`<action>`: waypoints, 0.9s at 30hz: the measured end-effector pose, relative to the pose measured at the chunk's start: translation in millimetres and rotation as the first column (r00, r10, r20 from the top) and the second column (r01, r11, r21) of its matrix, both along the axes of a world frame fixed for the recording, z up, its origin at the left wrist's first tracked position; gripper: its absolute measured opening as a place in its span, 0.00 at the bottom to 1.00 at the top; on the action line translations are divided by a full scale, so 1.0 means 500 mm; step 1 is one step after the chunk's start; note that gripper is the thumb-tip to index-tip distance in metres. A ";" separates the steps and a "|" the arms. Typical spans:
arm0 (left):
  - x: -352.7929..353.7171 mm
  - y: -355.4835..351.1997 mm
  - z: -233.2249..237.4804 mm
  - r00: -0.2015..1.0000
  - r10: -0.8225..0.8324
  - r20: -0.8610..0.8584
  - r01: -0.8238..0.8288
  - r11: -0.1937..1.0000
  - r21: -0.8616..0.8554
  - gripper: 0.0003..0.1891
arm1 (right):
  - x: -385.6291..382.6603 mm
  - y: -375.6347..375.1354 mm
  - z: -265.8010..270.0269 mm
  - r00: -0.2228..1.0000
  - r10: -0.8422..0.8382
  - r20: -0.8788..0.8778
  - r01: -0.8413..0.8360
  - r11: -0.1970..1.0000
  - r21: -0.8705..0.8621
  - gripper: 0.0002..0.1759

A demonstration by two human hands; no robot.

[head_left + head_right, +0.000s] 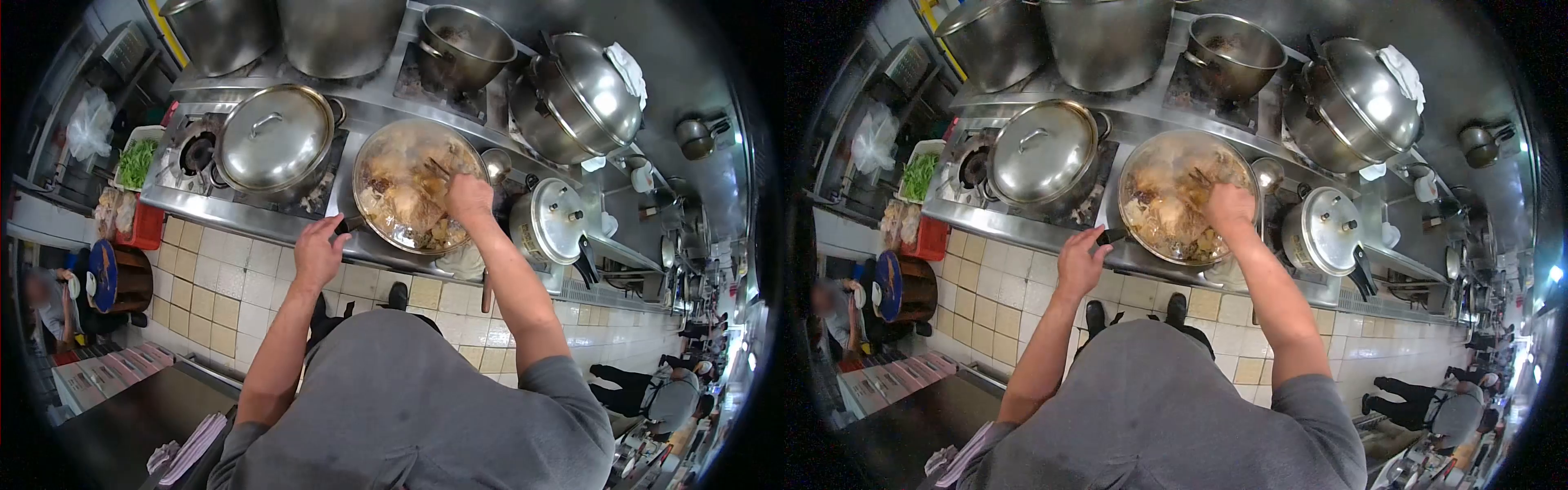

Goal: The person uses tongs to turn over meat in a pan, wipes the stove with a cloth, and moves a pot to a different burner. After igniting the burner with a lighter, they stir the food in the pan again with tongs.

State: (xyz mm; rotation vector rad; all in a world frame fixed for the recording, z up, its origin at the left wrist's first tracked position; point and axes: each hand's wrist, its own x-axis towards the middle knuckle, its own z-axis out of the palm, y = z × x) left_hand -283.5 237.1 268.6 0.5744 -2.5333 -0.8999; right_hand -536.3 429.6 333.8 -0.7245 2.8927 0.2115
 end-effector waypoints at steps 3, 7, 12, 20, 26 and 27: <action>-0.001 -0.005 0.001 1.000 -0.003 0.001 0.003 1.000 0.015 0.23 | -0.019 0.026 0.004 0.998 -0.061 0.020 0.063 0.995 -0.072 0.13; -0.004 -0.003 0.010 0.999 0.001 0.037 -0.003 0.999 0.038 0.23 | -0.080 0.099 -0.057 0.990 -0.116 0.075 0.136 0.901 -0.412 0.16; -0.007 0.000 0.006 1.000 -0.002 0.015 0.002 1.000 -0.007 0.23 | -0.152 0.149 -0.147 0.864 -0.095 0.494 0.471 0.498 -0.728 0.18; -0.011 0.003 0.000 1.000 0.002 0.028 -0.001 0.999 -0.054 0.22 | -0.143 0.131 -0.123 0.777 -0.050 0.627 0.581 0.440 -0.685 0.13; -0.012 0.000 0.002 0.999 -0.014 0.031 0.016 0.998 -0.058 0.23 | -0.174 0.119 -0.144 0.812 -0.029 0.583 0.504 0.538 -0.676 0.13; -0.013 -0.001 0.002 0.999 -0.016 0.031 0.018 0.998 -0.058 0.23 | -0.178 0.121 -0.150 0.812 -0.030 0.582 0.504 0.537 -0.676 0.13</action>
